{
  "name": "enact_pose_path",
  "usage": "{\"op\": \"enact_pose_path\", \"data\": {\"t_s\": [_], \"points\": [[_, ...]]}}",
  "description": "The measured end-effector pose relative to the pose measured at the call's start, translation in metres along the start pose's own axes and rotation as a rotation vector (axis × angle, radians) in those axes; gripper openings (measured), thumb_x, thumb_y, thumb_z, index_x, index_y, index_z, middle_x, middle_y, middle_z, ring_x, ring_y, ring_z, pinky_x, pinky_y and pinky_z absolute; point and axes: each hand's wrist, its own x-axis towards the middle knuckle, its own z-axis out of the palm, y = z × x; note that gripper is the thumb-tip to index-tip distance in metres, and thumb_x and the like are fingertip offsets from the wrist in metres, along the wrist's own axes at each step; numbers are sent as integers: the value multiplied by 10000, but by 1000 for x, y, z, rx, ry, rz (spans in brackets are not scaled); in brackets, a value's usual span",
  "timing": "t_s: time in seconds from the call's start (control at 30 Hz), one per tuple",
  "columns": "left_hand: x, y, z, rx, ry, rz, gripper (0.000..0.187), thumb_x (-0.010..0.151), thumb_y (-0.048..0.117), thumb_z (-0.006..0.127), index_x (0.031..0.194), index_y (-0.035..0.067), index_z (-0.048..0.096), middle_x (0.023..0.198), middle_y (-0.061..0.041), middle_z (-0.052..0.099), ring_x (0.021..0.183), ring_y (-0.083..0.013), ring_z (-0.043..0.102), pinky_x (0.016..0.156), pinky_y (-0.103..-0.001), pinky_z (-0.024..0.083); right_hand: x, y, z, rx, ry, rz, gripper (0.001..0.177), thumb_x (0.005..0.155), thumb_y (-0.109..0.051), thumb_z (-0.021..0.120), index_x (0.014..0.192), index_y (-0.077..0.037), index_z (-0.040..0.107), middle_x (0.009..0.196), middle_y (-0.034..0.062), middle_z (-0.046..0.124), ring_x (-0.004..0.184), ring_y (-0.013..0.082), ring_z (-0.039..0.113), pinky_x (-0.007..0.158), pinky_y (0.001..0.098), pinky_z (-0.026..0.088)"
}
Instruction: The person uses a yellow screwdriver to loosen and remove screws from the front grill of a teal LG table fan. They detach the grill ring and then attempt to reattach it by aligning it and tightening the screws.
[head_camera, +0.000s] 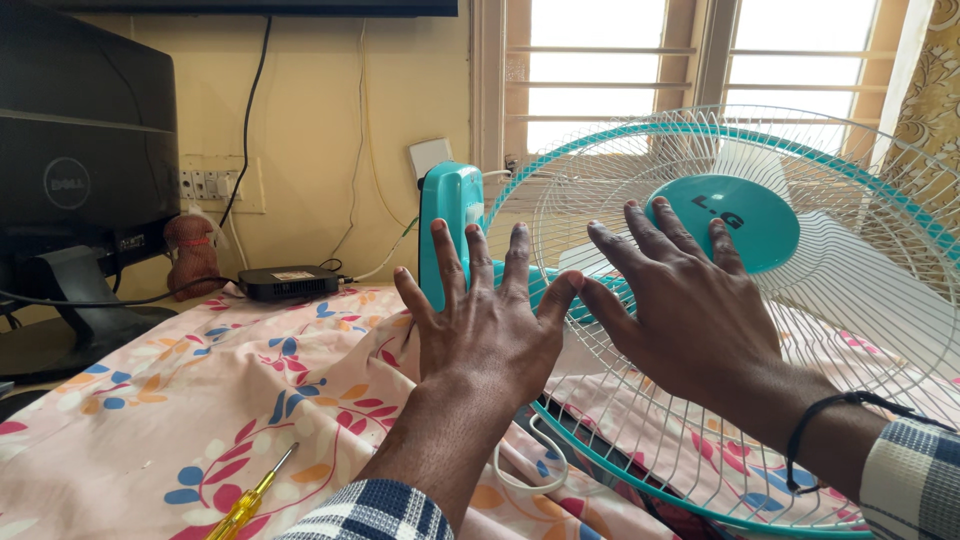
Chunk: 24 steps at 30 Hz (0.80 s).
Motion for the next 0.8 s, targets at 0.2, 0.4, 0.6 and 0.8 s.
{"op": "enact_pose_path", "data": {"t_s": [0.2, 0.4, 0.6, 0.8], "points": [[0, -1, 3, -6, 9, -4, 869, 870, 766, 120, 1628, 349, 39, 1715, -83, -101, 1481, -293, -287, 1131, -689, -150, -1, 1, 0, 8, 8, -2, 663, 942, -587, 471, 1469, -193, 544, 1568, 202, 429, 1493, 395, 309, 1132, 670, 171], [1, -2, 7, -22, 2, -1, 887, 856, 770, 90, 1629, 340, 30, 1714, -90, -103, 1477, -309, -293, 1122, -701, -151, -1, 1, 1, 11, 29, -13, 630, 950, -583, 466, 1435, -185, 534, 1510, 208, 441, 1448, 383, 318, 1141, 662, 169], [-1, -3, 7, -13, -7, -6, 908, 840, 785, 70, 1631, 341, 33, 1713, -93, -96, 1481, -308, -296, 1130, -693, -157, -1, 2, 3, 34, 22, -6, 687, 949, -594, 447, 1503, -195, 520, 1565, 200, 429, 1495, 397, 301, 1139, 658, 152], [-4, -4, 7, -16, -14, -10, 898, 850, 781, 76, 1630, 337, 27, 1717, -80, -99, 1483, -290, -295, 1137, -680, -158, 0, 3, 2, 138, 90, -18, 578, 950, -517, 558, 1387, -142, 602, 1492, 213, 487, 1440, 381, 343, 1170, 654, 135]]}}
